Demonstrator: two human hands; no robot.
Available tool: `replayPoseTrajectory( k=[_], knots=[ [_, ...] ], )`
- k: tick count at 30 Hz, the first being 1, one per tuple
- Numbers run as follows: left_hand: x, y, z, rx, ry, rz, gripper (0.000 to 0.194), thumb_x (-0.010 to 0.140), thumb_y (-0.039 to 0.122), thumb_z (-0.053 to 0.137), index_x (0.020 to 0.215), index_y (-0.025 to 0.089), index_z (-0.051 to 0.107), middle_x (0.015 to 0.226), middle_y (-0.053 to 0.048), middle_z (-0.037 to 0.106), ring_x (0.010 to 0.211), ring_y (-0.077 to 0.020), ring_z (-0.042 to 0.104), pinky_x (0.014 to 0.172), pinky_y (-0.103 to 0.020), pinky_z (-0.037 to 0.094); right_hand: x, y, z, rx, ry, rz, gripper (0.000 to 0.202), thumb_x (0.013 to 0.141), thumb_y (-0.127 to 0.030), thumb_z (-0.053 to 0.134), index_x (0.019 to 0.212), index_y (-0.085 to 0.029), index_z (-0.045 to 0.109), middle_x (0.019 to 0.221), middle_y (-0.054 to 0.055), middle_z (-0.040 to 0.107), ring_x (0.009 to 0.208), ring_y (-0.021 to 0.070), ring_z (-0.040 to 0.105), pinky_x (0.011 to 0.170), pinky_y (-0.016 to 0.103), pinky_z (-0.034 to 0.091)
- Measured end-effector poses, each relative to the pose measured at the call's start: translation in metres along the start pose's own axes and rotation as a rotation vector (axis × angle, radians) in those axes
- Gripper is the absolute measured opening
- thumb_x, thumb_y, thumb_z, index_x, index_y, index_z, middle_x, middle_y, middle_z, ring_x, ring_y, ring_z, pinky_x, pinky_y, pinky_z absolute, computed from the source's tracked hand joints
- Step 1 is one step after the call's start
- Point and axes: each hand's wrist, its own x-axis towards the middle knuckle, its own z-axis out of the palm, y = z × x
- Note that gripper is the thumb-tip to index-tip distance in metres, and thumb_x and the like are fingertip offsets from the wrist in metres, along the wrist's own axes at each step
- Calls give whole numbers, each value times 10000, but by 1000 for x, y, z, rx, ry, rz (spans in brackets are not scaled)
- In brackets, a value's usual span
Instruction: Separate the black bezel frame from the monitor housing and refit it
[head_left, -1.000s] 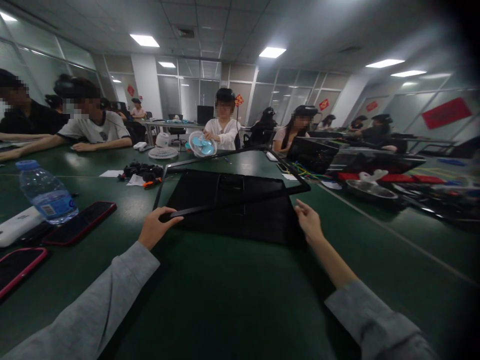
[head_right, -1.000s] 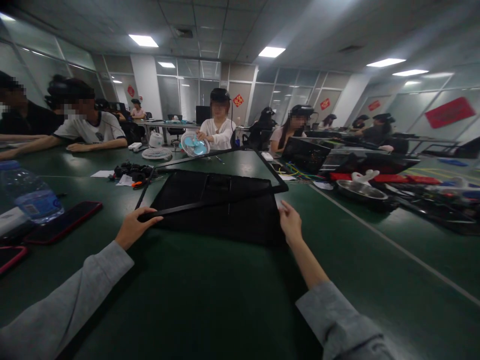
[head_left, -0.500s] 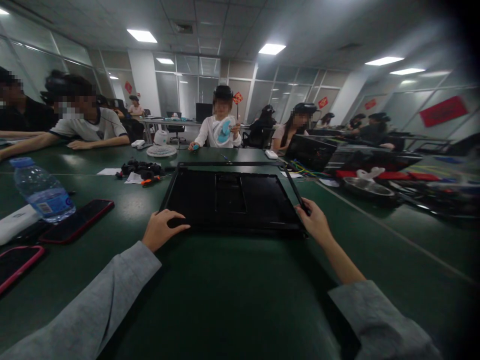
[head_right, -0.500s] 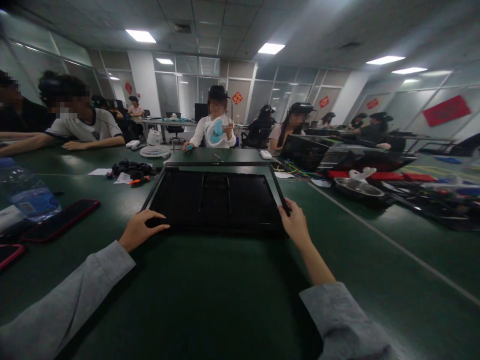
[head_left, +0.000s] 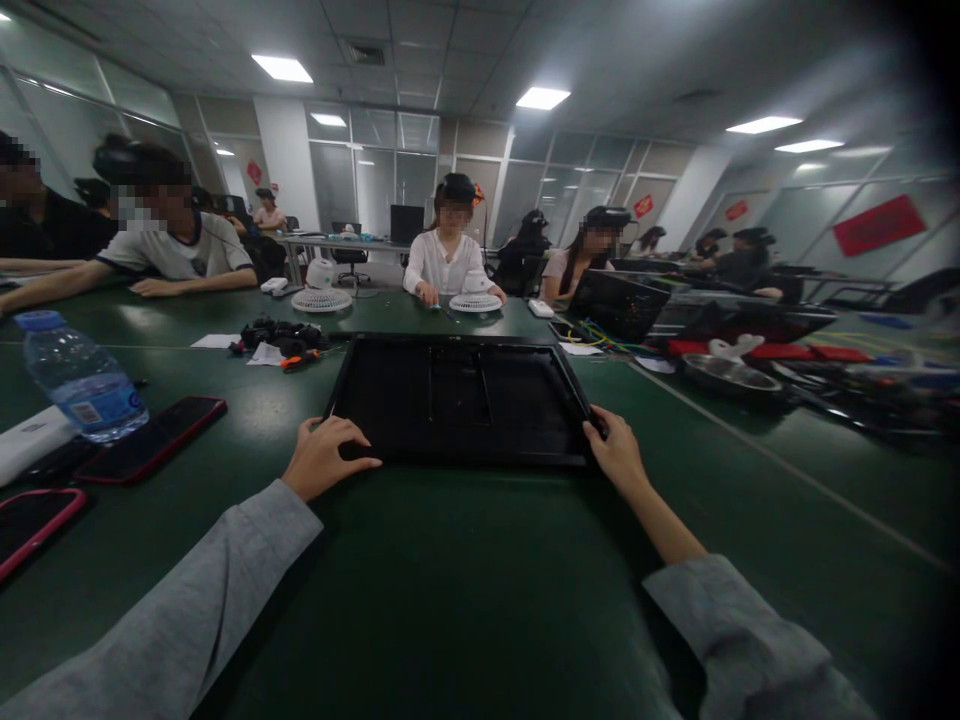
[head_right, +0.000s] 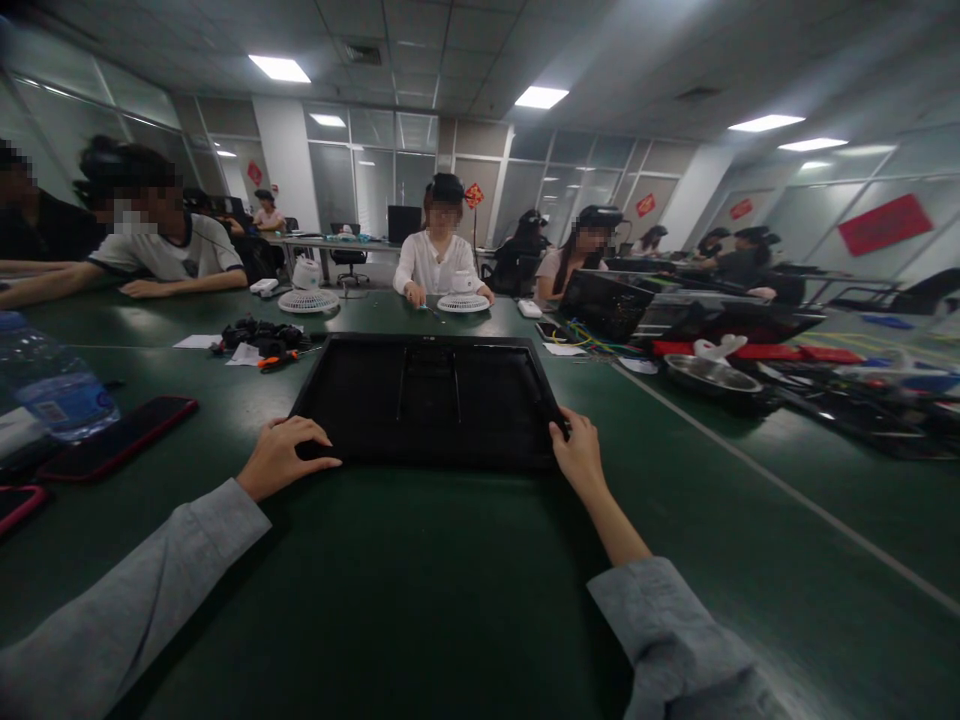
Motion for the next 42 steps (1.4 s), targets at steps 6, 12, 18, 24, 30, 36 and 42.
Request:
replayPoseTrajectory(
  k=[6, 12, 18, 24, 30, 36, 42],
  knots=[
    [3, 0, 0, 25, 200, -64, 320, 883, 521, 586, 1078, 301, 713, 1256, -56, 643, 1229, -293, 518, 1079, -520, 307, -1, 6, 6, 150, -79, 94, 482, 788, -358, 591, 1236, -179, 596, 1181, 135, 627, 1008, 248, 634, 979, 449, 487],
    [9, -33, 13, -86, 336, -361, 637, 873, 505, 565, 1384, 128, 514, 1369, -182, 529, 1095, -279, 614, 977, -438, 474, 2, 5, 8, 323, -65, 199, 502, 754, -414, 658, 1201, -188, 620, 1133, 116, 695, 1058, 270, 651, 997, 487, 488],
    [11, -50, 17, -250, 166, -448, 550, 880, 532, 527, 1284, 169, 619, 1197, -118, 696, 968, -256, 673, 851, -379, 531, 3, 11, 7, 440, -95, 297, 474, 743, -412, 686, 1161, -189, 661, 1159, 106, 709, 1086, 279, 661, 997, 489, 498],
    [11, -47, 14, -251, 173, -433, 526, 865, 514, 542, 1270, 192, 637, 1183, -98, 715, 974, -259, 682, 850, -376, 532, 3, 14, 7, 159, -78, 130, 465, 824, -399, 579, 1230, -181, 641, 1183, 126, 698, 1112, 298, 644, 1030, 521, 455],
    [13, -47, 16, -382, 261, -518, 508, 847, 427, 571, 1267, 145, 619, 1199, -130, 695, 980, -238, 682, 858, -367, 541, 2, 5, 6, 104, -103, 130, 487, 863, -450, 488, 1240, -176, 630, 1172, 140, 695, 1099, 308, 640, 1008, 514, 461],
    [12, -49, 12, -351, 291, -627, 495, 816, 382, 602, 1256, 155, 606, 1073, -118, 718, 924, -237, 687, 812, -363, 537, 1, 0, 10, 118, -100, 121, 509, 868, -463, 453, 1274, -195, 602, 1136, 136, 698, 1102, 306, 636, 1009, 490, 454],
    [12, -45, 8, -203, 230, -601, 609, 843, 624, 532, 1218, 153, 620, 991, -119, 720, 915, -271, 685, 804, -386, 519, 3, 1, 9, 92, -71, 136, 552, 848, -484, 496, 1315, -199, 568, 997, 113, 722, 999, 303, 668, 944, 482, 487]
  ],
)
